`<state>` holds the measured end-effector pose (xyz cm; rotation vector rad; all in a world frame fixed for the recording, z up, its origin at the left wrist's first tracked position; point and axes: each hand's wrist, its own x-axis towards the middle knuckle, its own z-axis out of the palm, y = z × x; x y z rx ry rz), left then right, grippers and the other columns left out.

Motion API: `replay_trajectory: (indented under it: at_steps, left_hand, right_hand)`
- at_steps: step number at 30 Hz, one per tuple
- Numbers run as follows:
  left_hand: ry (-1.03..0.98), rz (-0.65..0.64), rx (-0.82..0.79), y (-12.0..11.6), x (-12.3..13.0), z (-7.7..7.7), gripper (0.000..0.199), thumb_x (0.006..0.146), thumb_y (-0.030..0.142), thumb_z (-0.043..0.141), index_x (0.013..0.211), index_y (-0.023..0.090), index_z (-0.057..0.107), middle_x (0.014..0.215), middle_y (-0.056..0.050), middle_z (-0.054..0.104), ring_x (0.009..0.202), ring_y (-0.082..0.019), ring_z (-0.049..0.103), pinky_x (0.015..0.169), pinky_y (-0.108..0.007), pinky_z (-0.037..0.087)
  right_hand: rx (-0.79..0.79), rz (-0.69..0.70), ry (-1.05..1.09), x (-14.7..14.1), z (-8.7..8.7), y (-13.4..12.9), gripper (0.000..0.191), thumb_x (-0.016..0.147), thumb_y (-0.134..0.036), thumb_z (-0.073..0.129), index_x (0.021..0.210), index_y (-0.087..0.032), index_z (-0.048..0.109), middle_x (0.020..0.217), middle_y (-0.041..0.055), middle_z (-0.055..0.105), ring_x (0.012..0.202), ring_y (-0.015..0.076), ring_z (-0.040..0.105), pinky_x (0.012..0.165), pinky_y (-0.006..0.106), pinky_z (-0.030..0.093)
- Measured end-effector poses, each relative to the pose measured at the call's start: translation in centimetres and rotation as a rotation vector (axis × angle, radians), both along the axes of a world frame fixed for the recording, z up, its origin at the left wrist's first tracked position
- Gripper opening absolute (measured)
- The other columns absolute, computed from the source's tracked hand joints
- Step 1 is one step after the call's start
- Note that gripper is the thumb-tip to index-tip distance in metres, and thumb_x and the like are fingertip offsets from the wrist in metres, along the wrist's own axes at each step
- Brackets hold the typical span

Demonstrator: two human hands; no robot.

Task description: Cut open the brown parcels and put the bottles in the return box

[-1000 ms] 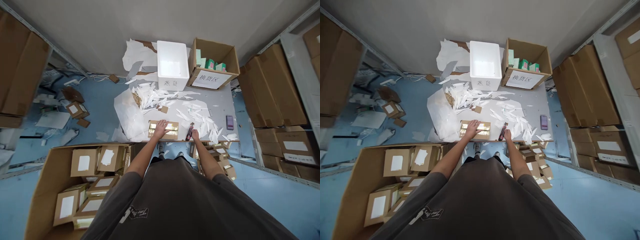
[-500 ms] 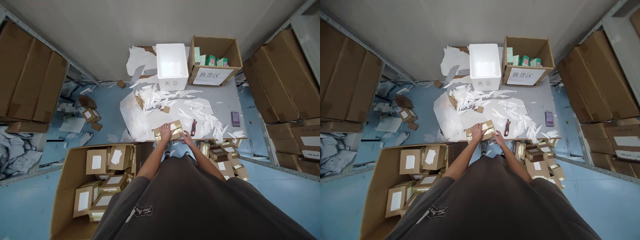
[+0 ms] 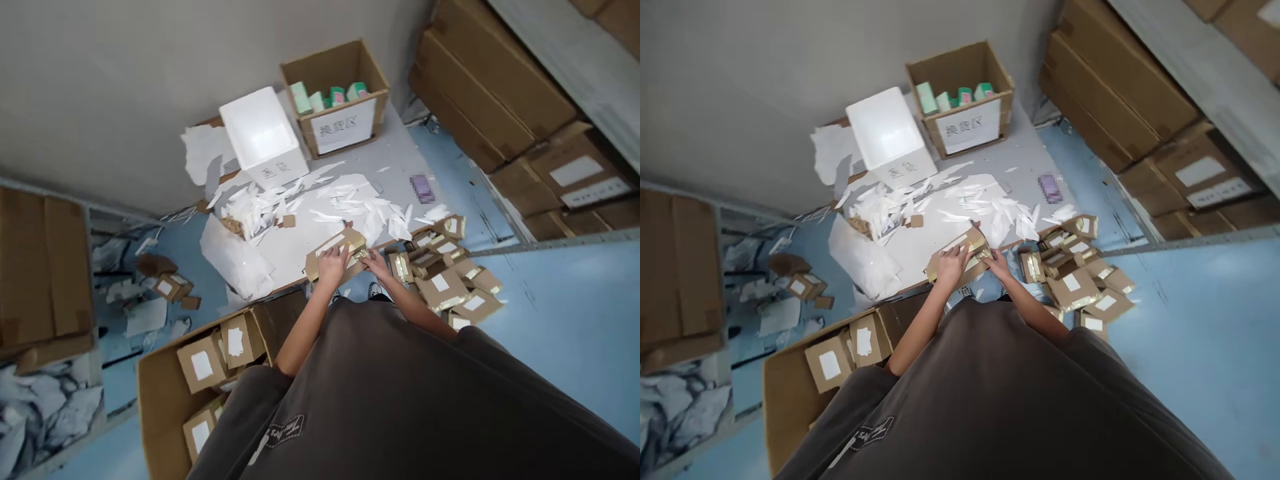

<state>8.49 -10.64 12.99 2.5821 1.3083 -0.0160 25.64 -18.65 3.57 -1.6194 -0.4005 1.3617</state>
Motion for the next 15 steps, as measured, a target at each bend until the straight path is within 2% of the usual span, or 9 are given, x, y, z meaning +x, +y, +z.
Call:
replay_trajectory:
  at_steps: [5,8,11,15]
  left_hand:
    - [-0.132,-0.246,-0.029,-3.4,12.0,3.3,0.046,0.117,0.049,0.042,0.147,0.027,0.069,0.124,-0.015,0.078,0.112,-0.029,0.075,0.097,-0.039,0.051]
    - [-0.125,-0.362,-0.055,-6.1,19.3,4.6,0.049,0.118,0.051,0.040,0.148,0.027,0.069,0.116,-0.015,0.080,0.107,-0.030,0.077,0.097,-0.040,0.052]
    - [-0.124,-0.491,-0.066,-9.5,26.4,5.1,0.049,0.117,0.052,0.043,0.146,0.025,0.071,0.117,-0.016,0.080,0.107,-0.030,0.077,0.100,-0.042,0.052]
    - [-0.152,-0.729,-0.124,-14.7,35.6,4.2,0.046,0.115,0.052,0.049,0.148,0.027,0.070,0.132,-0.017,0.077,0.121,-0.032,0.075,0.108,-0.044,0.051]
  right_hand:
    - [0.051,-0.294,-0.079,10.0,3.3,-7.9,0.053,0.070,-0.046,0.080,0.119,-0.028,0.067,0.121,0.0041,0.076,0.101,0.0244,0.070,0.068,0.027,0.055]
    - [0.036,-0.420,-0.130,15.2,4.4,-13.0,0.049,0.071,-0.050,0.079,0.113,-0.027,0.068,0.119,0.0045,0.076,0.103,0.0257,0.069,0.069,0.027,0.056]
    - [-0.011,-0.566,-0.152,19.3,4.4,-18.1,0.052,0.071,-0.053,0.078,0.114,-0.027,0.068,0.116,0.0048,0.074,0.103,0.0265,0.070,0.071,0.029,0.058]
    - [-0.079,-0.822,-0.224,24.2,3.2,-24.8,0.071,0.072,-0.059,0.074,0.134,-0.027,0.063,0.128,0.0083,0.071,0.109,0.0271,0.072,0.081,0.034,0.064]
